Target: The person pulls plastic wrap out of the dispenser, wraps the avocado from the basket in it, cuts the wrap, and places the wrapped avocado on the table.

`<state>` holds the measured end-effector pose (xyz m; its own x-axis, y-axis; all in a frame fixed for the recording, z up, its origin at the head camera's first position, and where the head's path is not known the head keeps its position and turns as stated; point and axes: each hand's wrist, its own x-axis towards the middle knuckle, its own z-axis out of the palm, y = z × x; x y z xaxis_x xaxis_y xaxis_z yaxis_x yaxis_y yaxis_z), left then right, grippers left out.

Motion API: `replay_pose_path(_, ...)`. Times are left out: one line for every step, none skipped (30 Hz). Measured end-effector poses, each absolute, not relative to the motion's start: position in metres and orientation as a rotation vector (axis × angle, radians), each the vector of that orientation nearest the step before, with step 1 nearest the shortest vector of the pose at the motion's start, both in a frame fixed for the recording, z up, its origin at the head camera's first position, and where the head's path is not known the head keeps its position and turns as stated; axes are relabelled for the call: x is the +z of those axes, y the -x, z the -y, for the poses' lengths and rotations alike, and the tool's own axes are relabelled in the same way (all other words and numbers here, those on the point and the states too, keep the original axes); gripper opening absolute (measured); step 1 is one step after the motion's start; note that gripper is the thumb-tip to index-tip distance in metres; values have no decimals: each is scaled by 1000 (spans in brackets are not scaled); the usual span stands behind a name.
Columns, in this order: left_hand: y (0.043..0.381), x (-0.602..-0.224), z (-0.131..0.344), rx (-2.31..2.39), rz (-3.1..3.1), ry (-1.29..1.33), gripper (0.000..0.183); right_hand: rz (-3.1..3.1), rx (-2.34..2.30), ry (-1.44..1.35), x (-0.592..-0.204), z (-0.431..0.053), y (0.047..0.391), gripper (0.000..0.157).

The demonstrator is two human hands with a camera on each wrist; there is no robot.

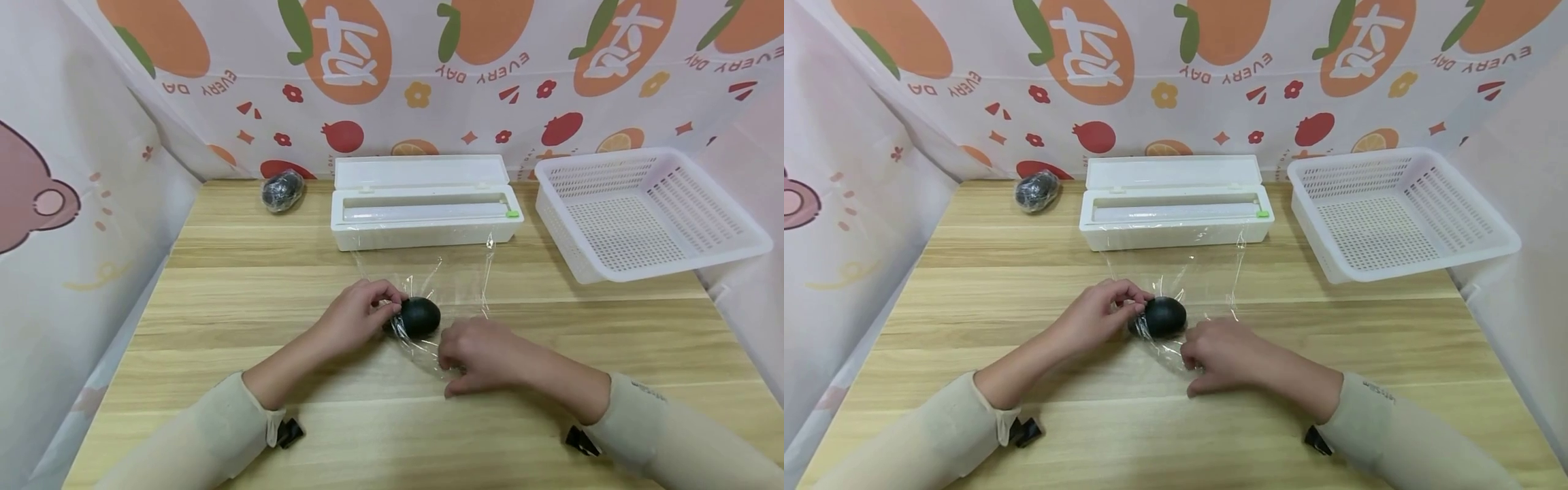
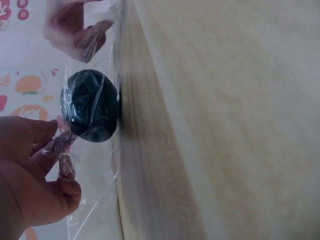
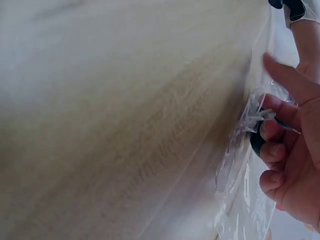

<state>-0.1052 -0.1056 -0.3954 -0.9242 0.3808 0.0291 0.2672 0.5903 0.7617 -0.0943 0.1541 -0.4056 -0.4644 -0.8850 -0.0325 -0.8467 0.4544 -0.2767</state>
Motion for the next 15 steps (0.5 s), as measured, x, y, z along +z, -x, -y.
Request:
replay_pose_path(105,-395,106,1248,-2679,-550,6,-2522,-328,1540,-406,-154,94,24)
replay_pose_path(105,-395,107,1249,-2678,-552,6,-2518,-339,1548,-407,-153,94,18)
replay_pose_path(105,-395,107,1248,-2678,-553,6,-2515,-360,1548,-406,-153,94,13)
replay_pose_path(105,-395,107,1249,-2677,-559,6,-2512,-393,1539,-406,-153,95,10)
replay_pose_path(105,-395,107,1250,-2676,-564,6,-2509,-429,1518,-405,-152,96,9)
replay_pose_path(106,-395,107,1252,-2672,-569,7,-2504,-469,1495,-404,-153,97,9)
replay_pose_path(106,-395,107,1254,-2668,-572,7,-2501,-509,1468,-403,-153,98,10)
replay_pose_path(106,-395,108,1256,-2664,-573,7,-2497,-548,1440,-401,-153,99,10)
replay_pose_path(106,-395,108,1257,-2661,-573,8,-2494,-589,1410,-400,-153,101,11)
replay_pose_path(106,-395,108,1257,-2659,-573,8,-2492,-629,1380,-399,-154,102,12)
replay_pose_path(106,-395,108,1256,-2656,-572,8,-2498,-661,1343,-397,-154,104,12)
replay_pose_path(106,-394,108,1255,-2654,-570,8,-2510,-695,1305,-396,-153,105,12)
replay_pose_path(105,-394,108,1254,-2652,-570,9,-2526,-722,1269,-394,-153,106,14)
replay_pose_path(105,-393,109,1252,-2651,-568,9,-2546,-744,1235,-393,-152,108,19)
replay_pose_path(105,-393,109,1249,-2650,-562,9,-2563,-763,1202,-392,-151,109,26)
